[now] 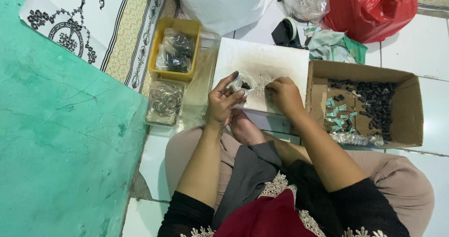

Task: Assembling small metal hardware components by joining two parts together manually.

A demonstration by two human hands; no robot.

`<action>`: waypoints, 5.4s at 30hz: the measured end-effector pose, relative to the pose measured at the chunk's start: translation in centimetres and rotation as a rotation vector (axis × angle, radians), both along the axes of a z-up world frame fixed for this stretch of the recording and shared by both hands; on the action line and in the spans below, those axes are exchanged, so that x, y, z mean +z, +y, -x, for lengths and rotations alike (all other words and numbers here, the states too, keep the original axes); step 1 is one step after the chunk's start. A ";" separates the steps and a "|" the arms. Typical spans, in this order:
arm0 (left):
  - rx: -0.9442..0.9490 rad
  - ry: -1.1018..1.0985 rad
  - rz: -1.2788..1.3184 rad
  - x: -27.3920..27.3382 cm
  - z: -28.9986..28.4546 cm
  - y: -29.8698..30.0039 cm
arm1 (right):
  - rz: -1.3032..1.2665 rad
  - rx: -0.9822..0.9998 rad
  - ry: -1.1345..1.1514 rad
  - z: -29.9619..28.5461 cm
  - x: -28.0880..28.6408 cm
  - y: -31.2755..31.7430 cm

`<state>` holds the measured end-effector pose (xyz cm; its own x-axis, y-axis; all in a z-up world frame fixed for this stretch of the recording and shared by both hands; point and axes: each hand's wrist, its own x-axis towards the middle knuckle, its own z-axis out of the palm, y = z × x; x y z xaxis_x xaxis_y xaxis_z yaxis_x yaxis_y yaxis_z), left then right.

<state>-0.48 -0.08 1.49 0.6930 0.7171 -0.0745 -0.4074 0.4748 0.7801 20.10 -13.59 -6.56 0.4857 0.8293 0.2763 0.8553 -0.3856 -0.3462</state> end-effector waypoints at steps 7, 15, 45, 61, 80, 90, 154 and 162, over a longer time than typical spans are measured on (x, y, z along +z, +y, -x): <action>-0.009 -0.005 -0.046 -2.3 -0.7 0.4 | -0.253 -0.116 0.398 2.4 4.9 0.7; 0.023 0.024 -0.123 -0.7 -0.2 -1.2 | -0.506 0.129 0.346 7.4 13.5 3.0; 0.000 0.913 -1.296 14.0 -7.5 -3.3 | 0.032 0.109 0.093 0.0 24.3 -7.0; -0.140 0.770 -1.234 16.4 -7.3 -4.3 | -0.074 0.192 0.087 -1.7 21.6 -9.3; -0.314 0.569 -0.453 -4.8 -12.2 1.3 | -0.544 -0.156 1.119 -8.1 12.0 0.9; -0.091 0.610 -0.421 -6.8 -15.7 2.9 | -0.504 -0.394 1.406 -7.4 5.9 2.6; -0.500 0.962 -0.896 -1.9 -12.7 4.5 | -0.045 -0.029 -0.037 2.3 0.2 -1.6; -0.435 1.066 -0.935 -2.0 -13.3 4.2 | -0.077 0.024 -0.146 1.7 -0.5 -1.5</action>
<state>12.78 4.10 -0.49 0.7772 0.5459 -0.3130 0.5783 -0.4238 0.6971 18.35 -15.05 -7.03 0.4161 0.8138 0.4058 0.9073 -0.3417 -0.2452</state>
